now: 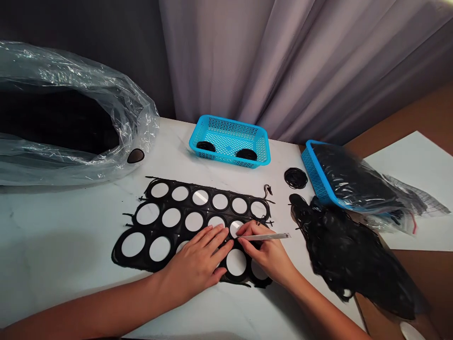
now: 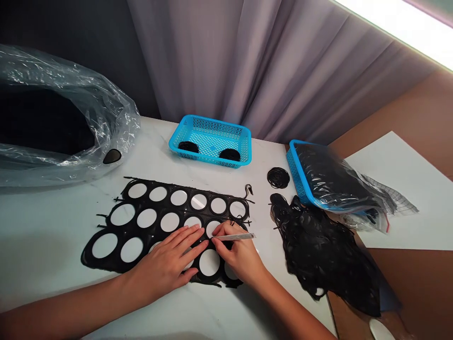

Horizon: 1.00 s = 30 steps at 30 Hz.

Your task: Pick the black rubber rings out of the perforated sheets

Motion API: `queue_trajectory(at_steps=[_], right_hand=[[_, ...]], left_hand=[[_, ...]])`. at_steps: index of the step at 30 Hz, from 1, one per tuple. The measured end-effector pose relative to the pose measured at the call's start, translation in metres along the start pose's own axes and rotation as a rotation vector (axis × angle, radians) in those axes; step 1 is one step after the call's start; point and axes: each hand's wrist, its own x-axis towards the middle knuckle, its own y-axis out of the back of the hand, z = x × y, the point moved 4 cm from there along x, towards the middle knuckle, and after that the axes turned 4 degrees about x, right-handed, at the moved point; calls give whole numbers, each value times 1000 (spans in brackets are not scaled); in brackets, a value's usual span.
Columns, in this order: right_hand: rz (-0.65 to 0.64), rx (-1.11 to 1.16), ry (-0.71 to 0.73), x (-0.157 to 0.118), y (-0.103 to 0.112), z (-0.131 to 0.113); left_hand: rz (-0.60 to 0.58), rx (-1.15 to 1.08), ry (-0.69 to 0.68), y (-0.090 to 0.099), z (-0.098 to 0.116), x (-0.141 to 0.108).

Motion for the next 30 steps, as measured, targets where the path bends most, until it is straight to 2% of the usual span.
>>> queue_trajectory(at_steps=[3,6,8,10,13,15,16,18,20,24,26,27,30], right_hand=[[16,-86,69,-5,-7,-2],[-7,-295,239,-11,-16,-8],[-23,-434,335,-11,-13,-11],[52,-528,340,-3,6,-9],[376,-604,192,15,55,-1],[462,-534,59,27,78,7],[451,-480,8,32,83,11],[389,-393,-50,38,85,17],[404,-386,-58,41,86,19],[612,-394,-77,36,102,20],[640,-185,-130,34,109,23],[609,-11,-166,34,109,25],[410,532,-280,38,93,29]], left_hand=[[-5,-41,12,1,-1,0],[-20,-80,18,1,-2,0],[-22,-100,21,0,-3,0],[-11,-125,20,0,-4,-2],[2,-144,16,1,-4,-3],[0,-152,19,3,-5,-2],[-6,-158,25,4,-5,-1],[-30,-163,30,6,-6,2],[-57,-151,26,8,-8,5],[-52,-162,16,10,-10,7],[-49,-194,9,13,-12,8],[-52,-205,7,14,-13,10],[-41,-203,24,16,-20,20]])
